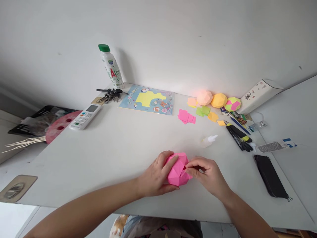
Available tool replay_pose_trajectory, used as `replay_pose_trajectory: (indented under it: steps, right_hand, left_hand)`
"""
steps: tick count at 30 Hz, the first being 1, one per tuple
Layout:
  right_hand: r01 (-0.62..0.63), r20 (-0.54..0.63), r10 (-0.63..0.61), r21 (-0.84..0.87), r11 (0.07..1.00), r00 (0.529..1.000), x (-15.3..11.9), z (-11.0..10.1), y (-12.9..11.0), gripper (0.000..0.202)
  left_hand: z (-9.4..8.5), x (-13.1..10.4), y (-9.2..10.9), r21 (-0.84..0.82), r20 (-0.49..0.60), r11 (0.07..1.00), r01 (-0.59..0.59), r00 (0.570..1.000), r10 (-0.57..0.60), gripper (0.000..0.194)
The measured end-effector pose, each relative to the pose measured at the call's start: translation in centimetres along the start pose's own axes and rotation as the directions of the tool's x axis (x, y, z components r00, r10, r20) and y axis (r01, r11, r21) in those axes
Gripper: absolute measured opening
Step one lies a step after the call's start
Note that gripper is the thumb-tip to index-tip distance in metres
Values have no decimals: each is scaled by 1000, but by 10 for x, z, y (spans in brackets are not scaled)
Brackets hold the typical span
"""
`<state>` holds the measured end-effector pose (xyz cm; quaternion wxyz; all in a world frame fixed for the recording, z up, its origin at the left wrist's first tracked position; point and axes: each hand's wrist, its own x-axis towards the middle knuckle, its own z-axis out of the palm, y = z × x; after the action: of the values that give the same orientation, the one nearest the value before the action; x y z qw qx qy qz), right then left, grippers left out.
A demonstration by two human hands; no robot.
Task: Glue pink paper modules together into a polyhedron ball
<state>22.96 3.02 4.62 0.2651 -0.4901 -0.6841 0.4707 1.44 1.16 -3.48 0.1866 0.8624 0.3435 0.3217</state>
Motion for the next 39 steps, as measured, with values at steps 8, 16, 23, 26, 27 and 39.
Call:
replay_pose_trajectory:
  steps: [8, 16, 23, 26, 27, 39]
  right_hand:
    - [-69, 77, 68, 5, 998, 995, 2, -15, 6, 24]
    - [-82, 183, 73, 39, 996, 980, 5, -10, 6, 21]
    - [-89, 159, 78, 63, 994, 984, 6, -5, 8, 25]
    - [-115, 138, 106, 59, 992, 985, 6, -3, 7, 28]
    - [-119, 134, 109, 65, 991, 985, 6, -2, 6, 30]
    - [-126, 34, 122, 151, 980, 992, -2, 10, 10, 28]
  left_hand:
    - [3, -2, -1, -25, 2, 999, 29, 1000, -29, 94]
    - [1, -1, 1, -13, 4, 1000, 22, 1000, -22, 94]
    - [-1, 0, 1, -2, -8, 1000, 30, 1000, -30, 93]
    - [0, 0, 1, -7, -16, 1000, 26, 1000, -27, 91]
    - [0, 0, 1, -18, -20, 1000, 25, 999, -25, 91]
    - [5, 0, 7, -162, -14, 986, 31, 999, -34, 76]
